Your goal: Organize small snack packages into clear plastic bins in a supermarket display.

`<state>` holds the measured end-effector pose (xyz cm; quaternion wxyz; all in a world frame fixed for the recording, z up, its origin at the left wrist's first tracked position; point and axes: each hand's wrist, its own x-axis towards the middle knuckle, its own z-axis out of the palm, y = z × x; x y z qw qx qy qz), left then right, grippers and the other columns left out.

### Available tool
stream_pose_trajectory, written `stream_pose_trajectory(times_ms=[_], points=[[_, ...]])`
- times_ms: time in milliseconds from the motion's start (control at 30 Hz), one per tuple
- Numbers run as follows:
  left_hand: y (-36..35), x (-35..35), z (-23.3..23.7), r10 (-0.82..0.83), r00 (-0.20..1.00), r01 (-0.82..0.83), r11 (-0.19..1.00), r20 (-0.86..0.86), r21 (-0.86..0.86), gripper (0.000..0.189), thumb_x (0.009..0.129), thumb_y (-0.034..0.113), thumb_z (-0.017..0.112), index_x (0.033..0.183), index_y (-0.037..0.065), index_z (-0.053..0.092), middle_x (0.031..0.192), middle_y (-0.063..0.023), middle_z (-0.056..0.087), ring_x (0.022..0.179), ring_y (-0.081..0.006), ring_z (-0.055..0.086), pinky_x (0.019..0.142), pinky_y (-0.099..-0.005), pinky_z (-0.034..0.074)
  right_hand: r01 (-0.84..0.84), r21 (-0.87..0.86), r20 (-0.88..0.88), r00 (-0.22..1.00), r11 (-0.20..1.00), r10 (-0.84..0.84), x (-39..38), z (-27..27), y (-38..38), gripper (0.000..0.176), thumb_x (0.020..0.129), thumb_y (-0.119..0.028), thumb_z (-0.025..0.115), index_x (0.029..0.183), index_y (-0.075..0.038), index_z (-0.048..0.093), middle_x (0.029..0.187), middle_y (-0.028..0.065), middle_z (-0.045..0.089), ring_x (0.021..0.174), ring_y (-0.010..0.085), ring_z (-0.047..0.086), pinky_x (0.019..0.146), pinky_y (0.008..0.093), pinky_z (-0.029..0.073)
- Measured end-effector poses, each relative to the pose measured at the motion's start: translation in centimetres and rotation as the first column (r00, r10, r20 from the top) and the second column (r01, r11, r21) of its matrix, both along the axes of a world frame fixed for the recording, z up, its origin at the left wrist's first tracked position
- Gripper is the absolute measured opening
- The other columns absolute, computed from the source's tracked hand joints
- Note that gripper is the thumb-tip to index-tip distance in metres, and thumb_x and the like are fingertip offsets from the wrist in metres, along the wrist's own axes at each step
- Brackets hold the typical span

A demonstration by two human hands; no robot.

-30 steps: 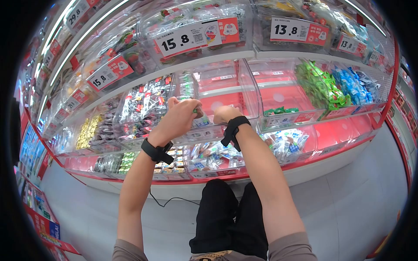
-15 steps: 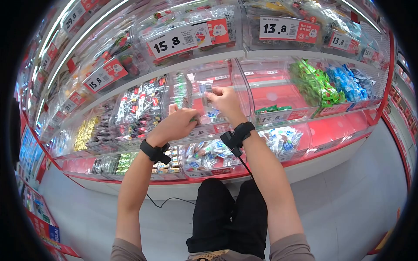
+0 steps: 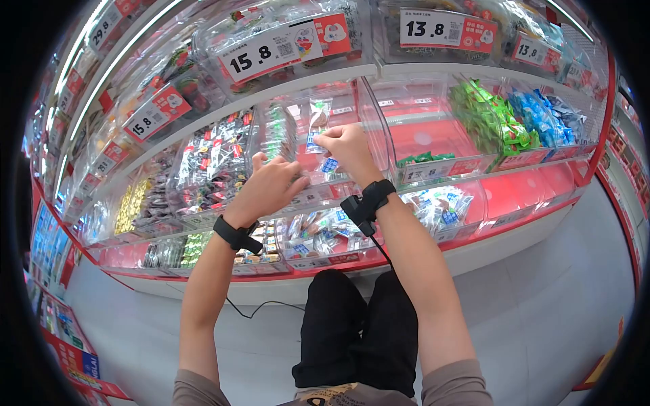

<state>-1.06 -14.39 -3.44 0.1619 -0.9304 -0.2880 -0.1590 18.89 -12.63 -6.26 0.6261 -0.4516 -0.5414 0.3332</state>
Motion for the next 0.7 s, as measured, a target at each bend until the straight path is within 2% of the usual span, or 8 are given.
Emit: stream_pose_trajectory(times_ms=[67, 167, 267, 367, 400, 500, 600, 700], points=[[0.5, -0.2, -0.4, -0.013, 1.000, 0.014, 0.999, -0.011, 0.053, 0.028, 0.090, 0.032, 0.053, 0.100, 0.008, 0.062, 0.077, -0.0067, 0.061, 0.088, -0.0235, 0.057, 0.089, -0.0499, 0.031, 0.023, 0.119, 0.085, 0.996, 0.993, -0.033, -0.2, -0.7, 0.2, 0.017, 0.077, -0.010, 0.062, 0.085, 0.002, 0.071, 0.078, 0.0091, 0.068, 0.068, 0.0096, 0.061, 0.061, 0.0240, 0.050], [0.4, -0.4, -0.4, -0.058, 0.998, 0.055, 0.995, 0.028, 0.085, 0.026, 0.088, 0.030, 0.057, 0.094, 0.006, 0.063, 0.089, -0.0083, 0.059, 0.095, -0.0236, 0.053, 0.089, -0.0472, 0.029, 0.090, 0.016, 0.305, 0.948, 0.996, -0.090, 0.2, -0.8, 0.7, 0.017, 0.074, -0.006, 0.063, 0.086, 0.000, 0.073, 0.073, 0.0094, 0.069, 0.068, 0.0121, 0.064, 0.064, 0.0261, 0.051], [0.1, -0.6, -0.1, -0.080, 0.994, 0.074, 0.994, 0.070, 0.082, 0.021, 0.084, 0.027, 0.062, 0.090, 0.006, 0.065, 0.100, -0.0071, 0.056, 0.101, -0.0231, 0.048, 0.087, -0.0441, 0.028, 0.069, 0.157, 0.448, 0.884, 0.985, -0.133, -0.6, -0.5, -0.1, 0.022, 0.066, 0.000, 0.056, 0.080, -0.002, 0.074, 0.068, 0.0159, 0.067, 0.067, 0.0203, 0.066, 0.064, 0.0308, 0.052], [-0.6, -0.7, 0.5, -0.058, 0.992, 0.055, 0.998, 0.114, 0.031, 0.016, 0.080, 0.024, 0.067, 0.089, 0.011, 0.067, 0.108, -0.0058, 0.053, 0.105, -0.0237, 0.046, 0.089, -0.0435, 0.027, -0.079, 0.062, 0.640, 0.768, 0.995, 0.021, -0.8, -1.0, 0.5, 0.023, 0.066, 0.002, 0.056, 0.081, -0.001, 0.073, 0.074, 0.0167, 0.069, 0.072, 0.0254, 0.068, 0.069, 0.0346, 0.053], [-0.7, -0.8, 0.6, -0.046, 0.990, 0.046, 0.999, 0.130, 0.007, 0.015, 0.079, 0.024, 0.068, 0.089, 0.012, 0.068, 0.110, -0.0056, 0.053, 0.107, -0.0241, 0.045, 0.090, -0.0437, 0.027, -0.113, -0.003, 0.646, 0.758, 0.994, 0.088, -0.9, -1.0, 0.8, 0.023, 0.067, 0.002, 0.057, 0.083, -0.001, 0.073, 0.076, 0.0163, 0.069, 0.073, 0.0248, 0.068, 0.069, 0.0343, 0.053], [-1.1, -0.8, 0.4, -0.082, 0.974, 0.044, 0.983, 0.212, 0.175, 0.015, 0.076, 0.023, 0.071, 0.087, 0.014, 0.069, 0.118, -0.0074, 0.052, 0.114, -0.0258, 0.044, 0.094, -0.0458, 0.025, -0.191, -0.153, 0.647, 0.722, 0.970, 0.244, -0.9, -1.0, 1.2, 0.022, 0.069, 0.002, 0.059, 0.087, 0.000, 0.072, 0.081, 0.0160, 0.070, 0.074, 0.0240, 0.068, 0.070, 0.0338, 0.053], [-0.4, -1.2, 0.0, -0.097, 0.960, 0.059, 0.987, 0.264, 0.146, 0.016, 0.076, 0.024, 0.072, 0.088, 0.015, 0.069, 0.123, -0.0096, 0.051, 0.120, -0.0277, 0.041, 0.097, -0.0473, 0.022, -0.218, -0.187, 0.660, 0.694, 0.958, 0.287, -0.8, -0.8, 1.1, 0.023, 0.070, 0.002, 0.057, 0.088, 0.001, 0.072, 0.083, 0.0166, 0.069, 0.076, 0.0250, 0.068, 0.072, 0.0348, 0.053], [0.8, -1.5, -0.4, -0.063, 0.968, 0.049, 0.997, 0.245, 0.064, 0.015, 0.076, 0.024, 0.072, 0.087, 0.014, 0.069, 0.120, -0.0091, 0.053, 0.119, -0.0267, 0.044, 0.096, -0.0460, 0.022, -0.204, -0.201, 0.694, 0.661, 0.958, 0.287, -0.9, -0.8, 1.0, 0.024, 0.070, 0.002, 0.054, 0.087, 0.001, 0.072, 0.084, 0.0175, 0.069, 0.081, 0.0268, 0.067, 0.075, 0.0362, 0.052]])
